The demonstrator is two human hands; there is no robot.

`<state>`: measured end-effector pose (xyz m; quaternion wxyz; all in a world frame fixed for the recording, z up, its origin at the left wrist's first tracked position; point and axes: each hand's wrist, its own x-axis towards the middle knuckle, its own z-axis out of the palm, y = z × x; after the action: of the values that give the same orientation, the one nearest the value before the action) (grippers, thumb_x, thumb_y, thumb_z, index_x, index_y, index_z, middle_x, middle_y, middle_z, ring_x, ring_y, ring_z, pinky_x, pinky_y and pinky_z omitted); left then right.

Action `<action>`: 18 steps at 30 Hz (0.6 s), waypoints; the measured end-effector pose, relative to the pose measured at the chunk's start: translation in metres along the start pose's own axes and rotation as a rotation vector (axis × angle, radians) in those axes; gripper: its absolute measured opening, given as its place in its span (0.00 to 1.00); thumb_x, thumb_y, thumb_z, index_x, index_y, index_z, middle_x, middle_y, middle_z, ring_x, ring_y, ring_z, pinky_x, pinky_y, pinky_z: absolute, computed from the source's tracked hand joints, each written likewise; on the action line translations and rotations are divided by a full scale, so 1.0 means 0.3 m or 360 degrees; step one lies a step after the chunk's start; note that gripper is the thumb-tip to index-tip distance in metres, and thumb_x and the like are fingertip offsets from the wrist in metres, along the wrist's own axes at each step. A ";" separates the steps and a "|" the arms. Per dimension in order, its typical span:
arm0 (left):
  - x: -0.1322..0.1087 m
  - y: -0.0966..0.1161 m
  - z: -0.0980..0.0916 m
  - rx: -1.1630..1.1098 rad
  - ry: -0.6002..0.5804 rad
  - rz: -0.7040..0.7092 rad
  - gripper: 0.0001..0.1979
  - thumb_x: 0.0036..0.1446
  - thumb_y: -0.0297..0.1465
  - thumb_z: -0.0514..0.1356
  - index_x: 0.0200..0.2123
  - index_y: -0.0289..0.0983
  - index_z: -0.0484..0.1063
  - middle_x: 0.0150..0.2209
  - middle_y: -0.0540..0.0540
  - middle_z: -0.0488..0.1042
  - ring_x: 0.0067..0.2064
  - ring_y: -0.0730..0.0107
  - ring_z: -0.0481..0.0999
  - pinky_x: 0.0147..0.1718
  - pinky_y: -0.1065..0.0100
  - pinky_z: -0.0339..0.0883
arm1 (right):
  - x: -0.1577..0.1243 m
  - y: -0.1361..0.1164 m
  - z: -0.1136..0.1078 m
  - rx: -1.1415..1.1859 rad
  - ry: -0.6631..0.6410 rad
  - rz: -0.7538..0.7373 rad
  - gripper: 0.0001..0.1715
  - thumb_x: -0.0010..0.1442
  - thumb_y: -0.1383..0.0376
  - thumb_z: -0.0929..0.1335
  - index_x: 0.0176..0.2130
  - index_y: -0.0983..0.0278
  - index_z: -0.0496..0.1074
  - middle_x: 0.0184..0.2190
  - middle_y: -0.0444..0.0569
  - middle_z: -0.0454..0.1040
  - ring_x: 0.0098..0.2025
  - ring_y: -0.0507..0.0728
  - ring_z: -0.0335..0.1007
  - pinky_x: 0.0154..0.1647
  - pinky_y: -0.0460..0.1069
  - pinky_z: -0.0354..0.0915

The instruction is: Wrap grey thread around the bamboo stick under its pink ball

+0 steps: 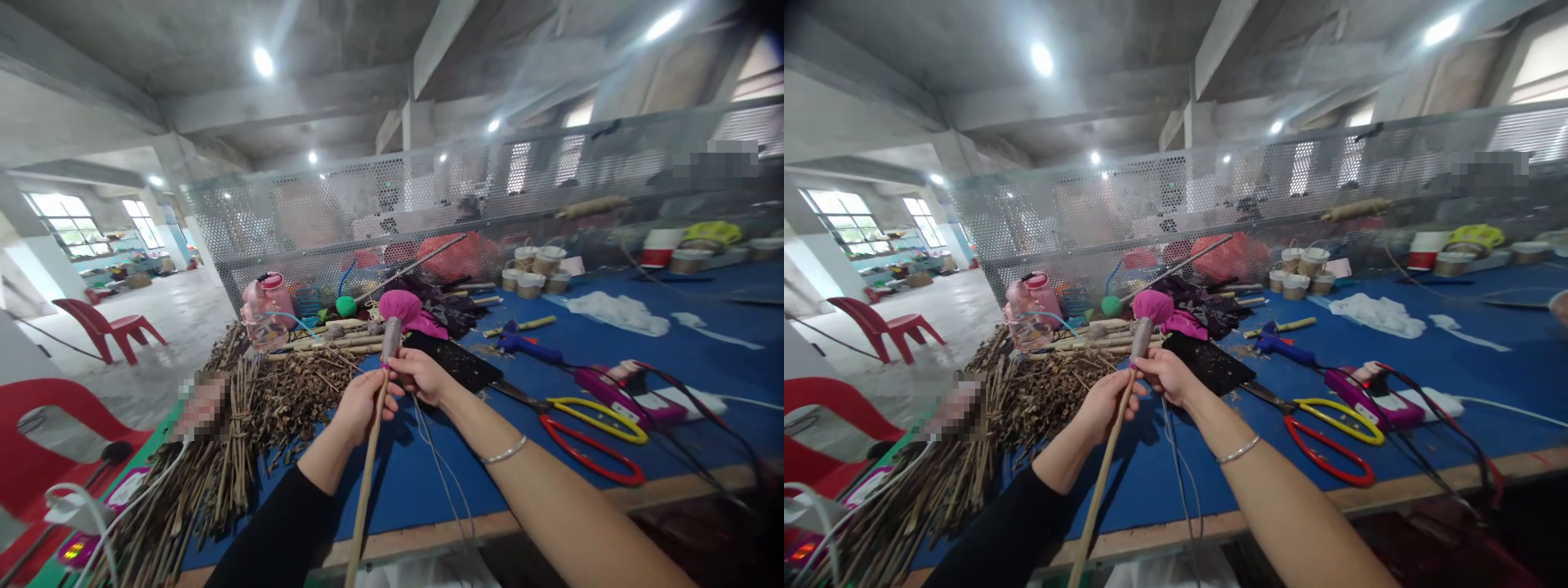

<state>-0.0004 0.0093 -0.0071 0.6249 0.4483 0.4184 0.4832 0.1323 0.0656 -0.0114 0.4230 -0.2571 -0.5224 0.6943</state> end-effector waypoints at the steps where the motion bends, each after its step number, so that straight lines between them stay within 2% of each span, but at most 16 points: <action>1: 0.002 -0.008 0.002 0.0121 0.0116 0.0077 0.19 0.50 0.43 0.58 0.38 0.33 0.66 0.26 0.49 0.72 0.17 0.79 0.67 0.13 0.77 0.58 | 0.005 0.009 0.000 -0.0037 0.0036 0.0009 0.18 0.45 0.57 0.72 0.27 0.67 0.64 0.12 0.35 0.57 0.11 0.42 0.38 0.11 0.42 0.33; 4: 0.006 -0.028 -0.001 0.0570 0.0441 0.0481 0.23 0.45 0.39 0.63 0.43 0.37 0.64 0.27 0.51 0.72 0.16 0.79 0.66 0.13 0.77 0.57 | 0.018 0.029 0.001 -0.0128 0.0110 0.0040 0.19 0.45 0.56 0.72 0.26 0.66 0.63 0.11 0.34 0.53 0.11 0.43 0.37 0.11 0.42 0.33; 6: 0.005 -0.029 -0.008 0.0794 0.0533 0.0631 0.19 0.43 0.34 0.64 0.41 0.37 0.68 0.27 0.51 0.73 0.17 0.80 0.66 0.15 0.77 0.58 | 0.020 0.032 0.004 -0.0177 0.0114 0.0037 0.19 0.45 0.55 0.72 0.27 0.66 0.63 0.10 0.33 0.52 0.11 0.43 0.37 0.11 0.43 0.33; 9: 0.000 -0.012 -0.015 0.0864 0.0552 0.0598 0.13 0.46 0.34 0.62 0.37 0.35 0.72 0.26 0.49 0.74 0.17 0.79 0.67 0.15 0.76 0.59 | 0.014 0.022 0.008 -0.0181 0.0053 -0.0014 0.19 0.46 0.55 0.71 0.29 0.66 0.64 0.10 0.32 0.49 0.11 0.43 0.35 0.11 0.43 0.33; 14: -0.015 0.020 -0.005 0.0687 0.0517 0.0497 0.17 0.47 0.38 0.61 0.37 0.33 0.72 0.26 0.48 0.74 0.16 0.78 0.67 0.12 0.76 0.57 | 0.001 -0.007 -0.001 -0.0125 -0.0085 -0.0042 0.18 0.47 0.58 0.71 0.35 0.67 0.67 0.11 0.31 0.47 0.13 0.43 0.33 0.11 0.42 0.32; 18: -0.017 0.020 0.009 0.0447 0.0398 0.0451 0.17 0.45 0.38 0.62 0.36 0.32 0.70 0.24 0.49 0.73 0.16 0.79 0.67 0.12 0.77 0.58 | -0.002 -0.016 -0.005 -0.0020 -0.0116 -0.0011 0.18 0.47 0.58 0.72 0.34 0.66 0.67 0.11 0.31 0.46 0.13 0.43 0.32 0.11 0.41 0.31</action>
<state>-0.0002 0.0047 -0.0004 0.4256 0.5217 0.4885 0.5550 0.1354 0.0663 -0.0075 0.4045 -0.2323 -0.5427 0.6986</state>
